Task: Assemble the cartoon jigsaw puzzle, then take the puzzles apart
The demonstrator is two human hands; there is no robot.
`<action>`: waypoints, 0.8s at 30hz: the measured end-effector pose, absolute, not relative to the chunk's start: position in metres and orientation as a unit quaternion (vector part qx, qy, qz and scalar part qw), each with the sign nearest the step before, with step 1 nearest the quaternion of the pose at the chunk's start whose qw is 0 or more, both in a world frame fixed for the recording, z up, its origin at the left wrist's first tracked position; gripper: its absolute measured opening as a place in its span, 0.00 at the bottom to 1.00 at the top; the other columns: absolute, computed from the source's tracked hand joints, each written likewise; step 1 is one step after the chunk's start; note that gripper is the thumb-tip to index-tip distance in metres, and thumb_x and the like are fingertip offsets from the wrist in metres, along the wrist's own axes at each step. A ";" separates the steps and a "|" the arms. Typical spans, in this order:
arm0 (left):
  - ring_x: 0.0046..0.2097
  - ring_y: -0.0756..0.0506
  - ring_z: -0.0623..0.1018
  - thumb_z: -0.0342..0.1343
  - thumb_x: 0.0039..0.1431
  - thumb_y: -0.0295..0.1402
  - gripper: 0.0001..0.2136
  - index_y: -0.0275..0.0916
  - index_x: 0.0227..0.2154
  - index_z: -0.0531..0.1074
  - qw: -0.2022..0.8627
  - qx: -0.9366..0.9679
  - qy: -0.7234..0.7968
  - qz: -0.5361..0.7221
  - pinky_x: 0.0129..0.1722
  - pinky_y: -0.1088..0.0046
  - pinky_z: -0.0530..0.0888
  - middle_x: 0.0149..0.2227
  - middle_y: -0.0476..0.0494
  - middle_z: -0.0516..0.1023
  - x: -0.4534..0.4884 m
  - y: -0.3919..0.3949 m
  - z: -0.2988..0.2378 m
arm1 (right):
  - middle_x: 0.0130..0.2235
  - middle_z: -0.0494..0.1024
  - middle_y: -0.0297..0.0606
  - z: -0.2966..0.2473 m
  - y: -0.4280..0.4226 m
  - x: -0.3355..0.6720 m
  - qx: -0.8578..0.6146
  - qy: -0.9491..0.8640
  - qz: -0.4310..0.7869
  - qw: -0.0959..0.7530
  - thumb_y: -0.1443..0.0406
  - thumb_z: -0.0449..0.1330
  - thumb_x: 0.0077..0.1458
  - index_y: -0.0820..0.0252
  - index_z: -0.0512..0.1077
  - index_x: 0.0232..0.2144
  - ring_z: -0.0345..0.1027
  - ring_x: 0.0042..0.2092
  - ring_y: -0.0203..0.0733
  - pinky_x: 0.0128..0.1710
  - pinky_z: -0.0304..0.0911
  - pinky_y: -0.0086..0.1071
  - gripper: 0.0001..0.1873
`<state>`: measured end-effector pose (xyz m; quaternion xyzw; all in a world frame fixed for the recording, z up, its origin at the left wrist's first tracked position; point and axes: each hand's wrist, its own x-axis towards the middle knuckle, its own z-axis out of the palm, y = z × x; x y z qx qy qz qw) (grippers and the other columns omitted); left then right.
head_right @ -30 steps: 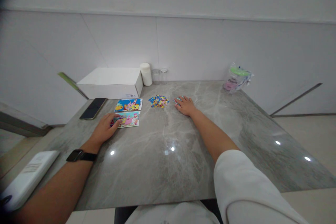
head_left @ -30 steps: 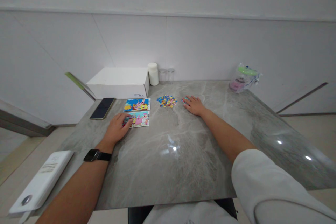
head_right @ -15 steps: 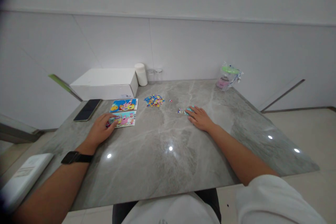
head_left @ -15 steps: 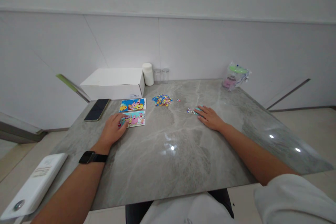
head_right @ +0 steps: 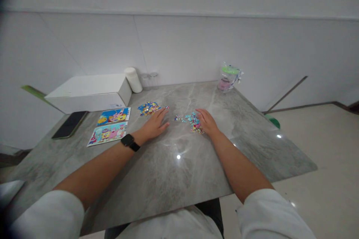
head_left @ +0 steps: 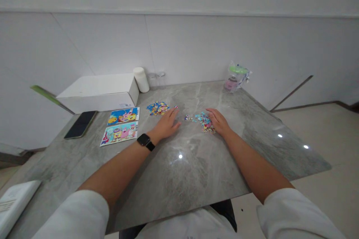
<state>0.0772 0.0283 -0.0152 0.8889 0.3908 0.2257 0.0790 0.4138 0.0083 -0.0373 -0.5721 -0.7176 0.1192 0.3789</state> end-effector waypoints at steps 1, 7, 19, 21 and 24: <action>0.75 0.33 0.59 0.50 0.71 0.46 0.32 0.38 0.72 0.56 0.077 0.888 0.396 0.218 0.73 0.48 0.60 0.74 0.28 0.58 0.093 0.041 -0.021 | 0.60 0.77 0.46 -0.037 0.008 0.417 -0.581 -0.704 0.121 0.390 0.46 0.39 0.72 0.52 0.74 0.61 0.69 0.64 0.49 0.68 0.61 0.51 0.34; 0.76 0.26 0.54 0.47 0.71 0.49 0.33 0.31 0.70 0.60 0.053 0.864 0.461 0.197 0.73 0.39 0.53 0.73 0.22 0.58 0.141 0.091 -0.047 | 0.58 0.80 0.46 -0.037 0.013 0.441 -0.605 -0.667 0.110 0.421 0.44 0.40 0.71 0.52 0.76 0.57 0.71 0.62 0.51 0.67 0.63 0.50 0.34; 0.77 0.27 0.51 0.49 0.58 0.71 0.55 0.33 0.76 0.48 0.097 0.923 0.339 0.153 0.75 0.49 0.49 0.77 0.25 0.48 0.209 0.032 -0.058 | 0.57 0.80 0.45 -0.053 0.032 0.424 -0.572 -0.651 0.201 0.456 0.41 0.41 0.71 0.53 0.76 0.56 0.73 0.60 0.48 0.66 0.63 0.48 0.34; 0.77 0.26 0.52 0.50 0.55 0.72 0.57 0.32 0.75 0.50 0.097 0.923 0.339 0.156 0.75 0.49 0.49 0.77 0.24 0.50 0.213 0.030 -0.056 | 0.58 0.80 0.45 -0.055 0.034 0.424 -0.564 -0.625 0.241 0.484 0.39 0.40 0.70 0.53 0.75 0.57 0.72 0.61 0.47 0.67 0.62 0.47 0.36; 0.76 0.26 0.54 0.50 0.60 0.68 0.52 0.28 0.73 0.54 0.091 0.919 0.352 0.153 0.75 0.48 0.50 0.75 0.20 0.53 0.218 0.030 -0.052 | 0.59 0.79 0.48 -0.058 0.039 0.423 -0.557 -0.576 0.311 0.511 0.36 0.36 0.68 0.55 0.73 0.59 0.71 0.63 0.48 0.68 0.61 0.49 0.42</action>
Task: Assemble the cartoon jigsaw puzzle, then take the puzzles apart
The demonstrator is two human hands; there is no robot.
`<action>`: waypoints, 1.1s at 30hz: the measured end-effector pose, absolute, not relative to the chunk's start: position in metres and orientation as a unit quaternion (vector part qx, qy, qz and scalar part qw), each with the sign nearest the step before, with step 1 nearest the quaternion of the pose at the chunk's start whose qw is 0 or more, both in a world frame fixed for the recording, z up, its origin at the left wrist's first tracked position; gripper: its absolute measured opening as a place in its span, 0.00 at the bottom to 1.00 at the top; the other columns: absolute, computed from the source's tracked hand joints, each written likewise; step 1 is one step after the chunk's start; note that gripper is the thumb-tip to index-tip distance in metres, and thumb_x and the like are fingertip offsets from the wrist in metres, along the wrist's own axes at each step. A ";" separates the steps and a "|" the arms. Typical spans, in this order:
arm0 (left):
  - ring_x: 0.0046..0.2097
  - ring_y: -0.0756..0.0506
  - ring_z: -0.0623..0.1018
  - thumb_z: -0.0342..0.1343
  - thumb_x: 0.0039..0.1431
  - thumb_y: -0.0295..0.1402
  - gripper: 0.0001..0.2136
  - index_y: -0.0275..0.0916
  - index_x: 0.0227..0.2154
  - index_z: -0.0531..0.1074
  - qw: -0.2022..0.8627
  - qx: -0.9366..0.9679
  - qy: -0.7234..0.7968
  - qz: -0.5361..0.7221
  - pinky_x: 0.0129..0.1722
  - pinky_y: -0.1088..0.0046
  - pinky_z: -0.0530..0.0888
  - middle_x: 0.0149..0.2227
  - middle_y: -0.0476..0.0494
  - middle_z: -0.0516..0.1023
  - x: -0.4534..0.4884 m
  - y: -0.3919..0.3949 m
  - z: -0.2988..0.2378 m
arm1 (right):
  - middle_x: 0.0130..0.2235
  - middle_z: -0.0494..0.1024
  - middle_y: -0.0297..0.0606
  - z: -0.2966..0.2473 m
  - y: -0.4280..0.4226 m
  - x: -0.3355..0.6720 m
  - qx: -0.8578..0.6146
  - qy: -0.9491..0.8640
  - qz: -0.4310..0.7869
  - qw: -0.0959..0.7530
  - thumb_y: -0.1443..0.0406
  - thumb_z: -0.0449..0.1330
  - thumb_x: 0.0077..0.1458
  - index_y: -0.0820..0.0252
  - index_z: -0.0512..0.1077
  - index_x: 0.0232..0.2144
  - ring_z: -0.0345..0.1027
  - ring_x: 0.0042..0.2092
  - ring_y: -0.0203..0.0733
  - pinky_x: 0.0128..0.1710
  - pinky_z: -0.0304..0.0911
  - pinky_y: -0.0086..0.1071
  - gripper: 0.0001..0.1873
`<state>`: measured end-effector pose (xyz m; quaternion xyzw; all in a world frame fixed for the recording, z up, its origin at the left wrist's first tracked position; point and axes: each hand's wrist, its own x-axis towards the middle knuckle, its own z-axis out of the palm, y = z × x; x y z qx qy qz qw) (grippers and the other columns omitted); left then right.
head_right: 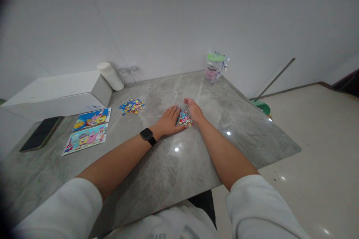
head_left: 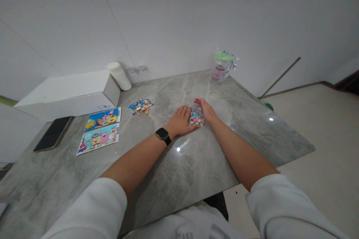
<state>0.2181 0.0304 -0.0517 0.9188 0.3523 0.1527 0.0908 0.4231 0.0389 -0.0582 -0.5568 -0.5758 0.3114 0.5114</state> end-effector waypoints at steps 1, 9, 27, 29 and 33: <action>0.76 0.26 0.55 0.49 0.62 0.66 0.50 0.27 0.73 0.55 0.088 0.918 0.355 0.151 0.75 0.48 0.51 0.75 0.19 0.54 0.220 0.030 -0.051 | 0.59 0.79 0.49 -0.059 0.041 0.422 -0.556 -0.559 0.334 0.517 0.35 0.35 0.67 0.55 0.73 0.60 0.70 0.64 0.49 0.68 0.60 0.50 0.44; 0.76 0.28 0.56 0.52 0.62 0.64 0.50 0.26 0.72 0.53 0.086 0.919 0.358 0.142 0.75 0.50 0.51 0.74 0.20 0.56 0.232 0.025 -0.042 | 0.54 0.82 0.40 -0.054 0.046 0.412 -0.479 -0.429 0.477 0.598 0.33 0.46 0.63 0.48 0.77 0.50 0.69 0.64 0.49 0.70 0.56 0.48 0.37; 0.65 0.40 0.72 0.46 0.74 0.44 0.20 0.38 0.58 0.71 0.191 0.818 0.374 0.393 0.68 0.56 0.66 0.62 0.33 0.75 0.130 0.019 0.003 | 0.39 0.82 0.40 -0.046 0.034 0.442 -0.587 -0.426 0.354 0.591 0.46 0.62 0.54 0.54 0.76 0.41 0.78 0.43 0.45 0.44 0.72 0.38 0.22; 0.51 0.42 0.79 0.45 0.74 0.45 0.18 0.39 0.45 0.76 0.206 0.778 0.428 0.411 0.55 0.62 0.74 0.48 0.39 0.81 0.087 0.011 0.017 | 0.35 0.81 0.38 -0.046 0.033 0.443 -0.605 -0.447 0.330 0.570 0.49 0.62 0.52 0.55 0.78 0.40 0.77 0.39 0.44 0.42 0.71 0.37 0.20; 0.29 0.48 0.69 0.47 0.72 0.47 0.22 0.41 0.25 0.67 0.264 0.682 0.524 0.437 0.31 0.71 0.66 0.23 0.50 0.67 0.019 -0.018 0.033 | 0.32 0.81 0.37 -0.044 0.030 0.439 -0.622 -0.517 0.280 0.517 0.51 0.61 0.53 0.56 0.79 0.38 0.75 0.35 0.44 0.40 0.68 0.37 0.18</action>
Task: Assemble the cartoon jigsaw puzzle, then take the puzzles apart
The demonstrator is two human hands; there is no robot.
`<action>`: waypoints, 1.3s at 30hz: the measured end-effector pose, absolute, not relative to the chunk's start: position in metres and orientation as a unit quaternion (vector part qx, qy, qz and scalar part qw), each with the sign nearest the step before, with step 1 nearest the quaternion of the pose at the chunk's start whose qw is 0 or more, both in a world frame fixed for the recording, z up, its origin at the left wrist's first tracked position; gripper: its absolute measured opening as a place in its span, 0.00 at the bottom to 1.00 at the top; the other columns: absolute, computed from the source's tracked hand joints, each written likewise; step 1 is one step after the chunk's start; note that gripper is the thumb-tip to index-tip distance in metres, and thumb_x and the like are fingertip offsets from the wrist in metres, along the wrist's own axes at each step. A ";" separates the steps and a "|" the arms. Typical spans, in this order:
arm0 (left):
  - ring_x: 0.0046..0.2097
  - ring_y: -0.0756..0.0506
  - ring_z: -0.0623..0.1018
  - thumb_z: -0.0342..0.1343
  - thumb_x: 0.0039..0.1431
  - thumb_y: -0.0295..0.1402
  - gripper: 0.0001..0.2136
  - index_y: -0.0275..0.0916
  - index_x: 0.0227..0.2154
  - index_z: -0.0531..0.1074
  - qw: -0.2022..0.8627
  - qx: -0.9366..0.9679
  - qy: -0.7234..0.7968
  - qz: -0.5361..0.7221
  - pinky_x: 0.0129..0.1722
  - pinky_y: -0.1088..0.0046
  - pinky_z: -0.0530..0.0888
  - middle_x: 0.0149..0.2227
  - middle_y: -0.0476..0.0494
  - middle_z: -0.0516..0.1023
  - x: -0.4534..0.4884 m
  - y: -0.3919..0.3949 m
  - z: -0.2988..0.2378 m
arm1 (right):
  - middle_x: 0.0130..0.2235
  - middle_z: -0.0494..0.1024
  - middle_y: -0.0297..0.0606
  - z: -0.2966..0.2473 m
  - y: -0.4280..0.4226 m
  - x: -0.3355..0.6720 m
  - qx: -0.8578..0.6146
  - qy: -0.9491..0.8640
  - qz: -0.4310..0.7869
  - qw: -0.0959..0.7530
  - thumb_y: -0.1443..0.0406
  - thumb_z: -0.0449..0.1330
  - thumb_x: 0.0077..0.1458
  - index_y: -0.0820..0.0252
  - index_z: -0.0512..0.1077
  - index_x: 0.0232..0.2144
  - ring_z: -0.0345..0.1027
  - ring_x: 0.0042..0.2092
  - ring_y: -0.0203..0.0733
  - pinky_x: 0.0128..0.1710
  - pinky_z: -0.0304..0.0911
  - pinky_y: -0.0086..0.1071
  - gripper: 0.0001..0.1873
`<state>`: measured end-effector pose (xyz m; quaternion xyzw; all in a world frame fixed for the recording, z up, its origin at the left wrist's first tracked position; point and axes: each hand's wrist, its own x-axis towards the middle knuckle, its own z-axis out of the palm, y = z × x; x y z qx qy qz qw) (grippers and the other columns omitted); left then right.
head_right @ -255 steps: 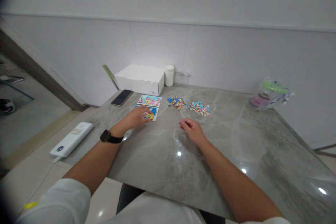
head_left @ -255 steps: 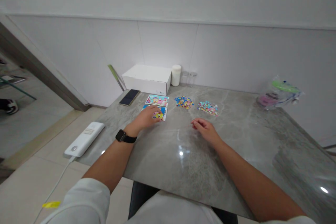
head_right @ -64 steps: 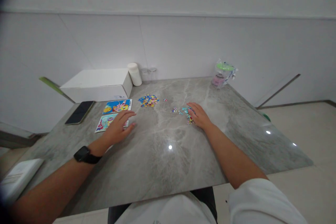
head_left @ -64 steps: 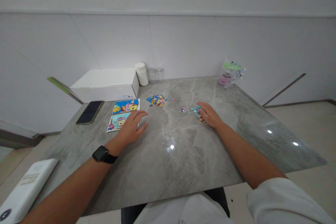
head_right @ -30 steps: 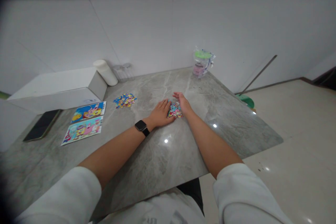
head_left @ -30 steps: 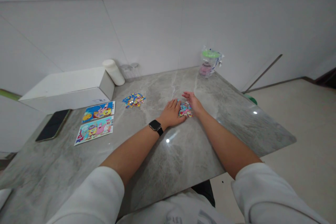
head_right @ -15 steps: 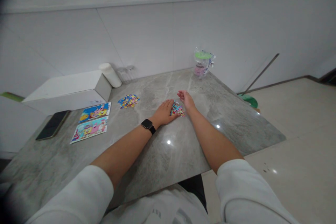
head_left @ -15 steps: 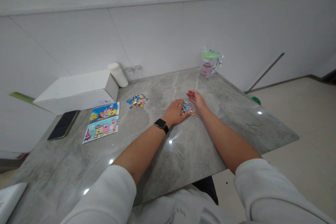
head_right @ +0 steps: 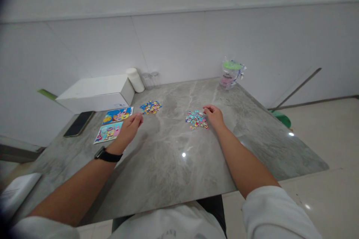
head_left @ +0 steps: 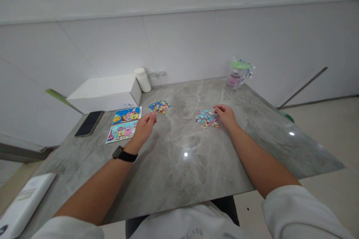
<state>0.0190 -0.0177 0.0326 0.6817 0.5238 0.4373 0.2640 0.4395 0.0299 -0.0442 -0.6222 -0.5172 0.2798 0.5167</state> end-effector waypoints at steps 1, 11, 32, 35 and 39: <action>0.26 0.48 0.65 0.47 0.71 0.48 0.23 0.41 0.22 0.65 0.276 0.661 0.535 0.448 0.29 0.71 0.63 0.21 0.51 0.63 0.009 -0.026 0.033 | 0.32 0.81 0.37 -0.043 0.028 0.437 -0.624 -0.531 0.262 0.510 0.51 0.61 0.53 0.56 0.79 0.39 0.75 0.35 0.44 0.40 0.68 0.38 0.19; 0.25 0.50 0.57 0.50 0.66 0.49 0.24 0.42 0.19 0.53 0.319 0.661 0.537 0.416 0.27 0.70 0.55 0.20 0.53 0.53 -0.020 -0.048 0.001 | 0.34 0.83 0.39 0.018 0.021 0.411 -0.622 -0.597 0.114 0.494 0.52 0.57 0.62 0.56 0.81 0.35 0.75 0.36 0.44 0.41 0.66 0.36 0.18; 0.24 0.51 0.64 0.47 0.72 0.42 0.24 0.39 0.19 0.57 0.213 0.833 0.436 0.265 0.29 0.70 0.56 0.20 0.52 0.61 -0.009 -0.062 0.004 | 0.52 0.81 0.45 -0.009 0.007 0.382 -0.642 -0.755 0.005 0.132 0.63 0.59 0.66 0.49 0.82 0.52 0.71 0.54 0.53 0.54 0.63 0.43 0.17; 0.24 0.51 0.64 0.46 0.72 0.42 0.24 0.39 0.19 0.56 0.218 0.833 0.435 0.263 0.29 0.70 0.56 0.20 0.52 0.60 -0.009 -0.062 0.003 | 0.52 0.81 0.45 -0.012 0.008 0.382 -0.645 -0.754 0.009 0.121 0.64 0.60 0.65 0.49 0.82 0.52 0.71 0.53 0.53 0.52 0.62 0.42 0.16; 0.25 0.51 0.64 0.46 0.72 0.42 0.23 0.39 0.20 0.56 0.214 0.835 0.437 0.256 0.30 0.70 0.57 0.20 0.52 0.60 -0.009 -0.063 0.004 | 0.52 0.81 0.45 -0.013 0.010 0.383 -0.648 -0.752 0.011 0.120 0.63 0.62 0.64 0.50 0.83 0.50 0.71 0.52 0.54 0.51 0.62 0.43 0.15</action>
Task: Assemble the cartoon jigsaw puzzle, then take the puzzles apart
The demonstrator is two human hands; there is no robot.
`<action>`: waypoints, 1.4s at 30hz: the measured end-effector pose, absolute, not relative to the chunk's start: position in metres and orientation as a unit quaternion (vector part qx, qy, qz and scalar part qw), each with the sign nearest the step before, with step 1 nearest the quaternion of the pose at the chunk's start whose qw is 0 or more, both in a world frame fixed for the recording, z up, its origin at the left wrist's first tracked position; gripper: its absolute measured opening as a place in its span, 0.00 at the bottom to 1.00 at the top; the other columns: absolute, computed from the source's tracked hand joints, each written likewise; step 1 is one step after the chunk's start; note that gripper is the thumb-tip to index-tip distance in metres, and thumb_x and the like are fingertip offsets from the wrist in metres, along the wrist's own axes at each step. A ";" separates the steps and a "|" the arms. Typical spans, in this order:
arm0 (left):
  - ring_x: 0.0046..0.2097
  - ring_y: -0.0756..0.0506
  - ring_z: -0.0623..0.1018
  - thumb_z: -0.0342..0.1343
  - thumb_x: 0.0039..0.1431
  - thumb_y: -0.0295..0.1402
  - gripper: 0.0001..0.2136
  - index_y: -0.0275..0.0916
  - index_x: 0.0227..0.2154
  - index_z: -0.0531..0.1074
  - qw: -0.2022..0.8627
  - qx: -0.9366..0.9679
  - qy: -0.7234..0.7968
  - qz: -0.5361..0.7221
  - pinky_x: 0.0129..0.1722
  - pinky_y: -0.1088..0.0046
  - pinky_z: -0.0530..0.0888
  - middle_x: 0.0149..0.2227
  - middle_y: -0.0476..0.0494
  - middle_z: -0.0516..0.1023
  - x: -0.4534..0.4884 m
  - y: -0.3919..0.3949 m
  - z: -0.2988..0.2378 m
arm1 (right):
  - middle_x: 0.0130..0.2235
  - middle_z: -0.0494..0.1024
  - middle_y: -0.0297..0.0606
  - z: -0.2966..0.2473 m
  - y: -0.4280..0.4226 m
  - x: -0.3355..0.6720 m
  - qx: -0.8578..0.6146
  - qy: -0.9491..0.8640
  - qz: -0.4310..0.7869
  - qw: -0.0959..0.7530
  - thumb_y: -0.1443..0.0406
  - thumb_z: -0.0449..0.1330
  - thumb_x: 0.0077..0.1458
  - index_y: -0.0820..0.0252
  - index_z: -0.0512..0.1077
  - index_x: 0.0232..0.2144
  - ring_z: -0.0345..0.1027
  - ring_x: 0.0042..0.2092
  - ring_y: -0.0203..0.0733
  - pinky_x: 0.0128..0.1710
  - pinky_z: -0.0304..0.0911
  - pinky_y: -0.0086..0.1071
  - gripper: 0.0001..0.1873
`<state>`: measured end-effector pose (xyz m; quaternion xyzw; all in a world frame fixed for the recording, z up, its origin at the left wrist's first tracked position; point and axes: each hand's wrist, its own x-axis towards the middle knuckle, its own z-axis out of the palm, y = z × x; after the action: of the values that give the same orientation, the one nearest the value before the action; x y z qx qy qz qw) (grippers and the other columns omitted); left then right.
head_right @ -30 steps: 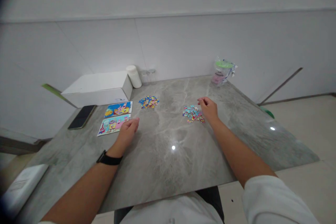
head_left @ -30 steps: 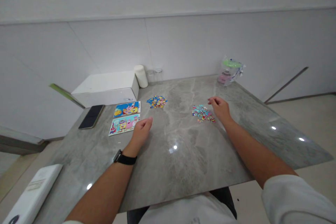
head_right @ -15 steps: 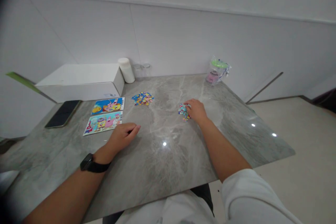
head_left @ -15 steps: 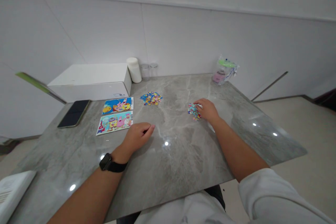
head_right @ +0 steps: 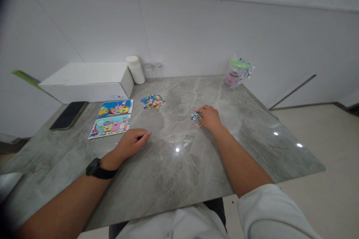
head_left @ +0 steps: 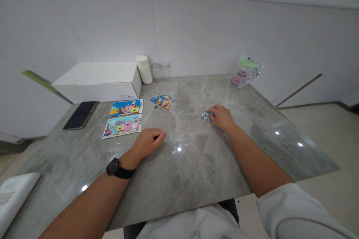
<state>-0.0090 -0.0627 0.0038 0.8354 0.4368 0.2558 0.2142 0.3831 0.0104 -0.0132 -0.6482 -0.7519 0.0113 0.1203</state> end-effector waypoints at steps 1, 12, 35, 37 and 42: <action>0.25 0.51 0.64 0.46 0.72 0.42 0.23 0.39 0.20 0.57 0.214 0.836 0.437 0.254 0.30 0.70 0.57 0.20 0.51 0.61 -0.009 -0.063 0.004 | 0.51 0.81 0.45 -0.013 0.011 0.383 -0.647 -0.753 0.011 0.121 0.63 0.62 0.63 0.50 0.83 0.50 0.71 0.52 0.54 0.51 0.62 0.43 0.15; 0.25 0.51 0.63 0.47 0.73 0.42 0.23 0.39 0.20 0.57 0.230 0.835 0.427 0.260 0.30 0.69 0.57 0.21 0.52 0.59 -0.008 -0.064 0.004 | 0.50 0.82 0.44 -0.018 0.012 0.385 -0.609 -0.781 0.011 0.138 0.66 0.61 0.62 0.50 0.84 0.50 0.73 0.51 0.52 0.53 0.63 0.42 0.17; 0.25 0.50 0.64 0.47 0.73 0.40 0.23 0.39 0.20 0.63 0.227 0.833 0.419 0.281 0.30 0.70 0.57 0.21 0.51 0.65 -0.009 -0.066 0.006 | 0.38 0.82 0.40 -0.013 0.019 0.412 -0.623 -0.722 0.108 0.279 0.60 0.62 0.52 0.52 0.81 0.33 0.75 0.41 0.49 0.45 0.68 0.43 0.07; 0.25 0.51 0.64 0.47 0.73 0.40 0.23 0.39 0.20 0.62 0.229 0.834 0.416 0.281 0.30 0.70 0.57 0.21 0.52 0.63 -0.008 -0.066 0.006 | 0.38 0.81 0.40 -0.009 0.018 0.411 -0.611 -0.712 0.127 0.321 0.58 0.62 0.52 0.53 0.80 0.32 0.74 0.39 0.48 0.45 0.68 0.43 0.08; 0.25 0.51 0.64 0.48 0.73 0.41 0.23 0.39 0.20 0.63 0.232 0.835 0.410 0.285 0.30 0.70 0.57 0.21 0.52 0.64 -0.007 -0.066 0.005 | 0.32 0.78 0.36 0.004 0.007 0.376 -0.582 -0.637 0.265 0.431 0.52 0.67 0.50 0.53 0.75 0.32 0.71 0.34 0.44 0.39 0.68 0.40 0.14</action>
<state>-0.0073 -0.0657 0.0052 0.8350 0.4100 0.2846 0.2317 0.3764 0.0069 0.0038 -0.5815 -0.6370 0.2654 0.4309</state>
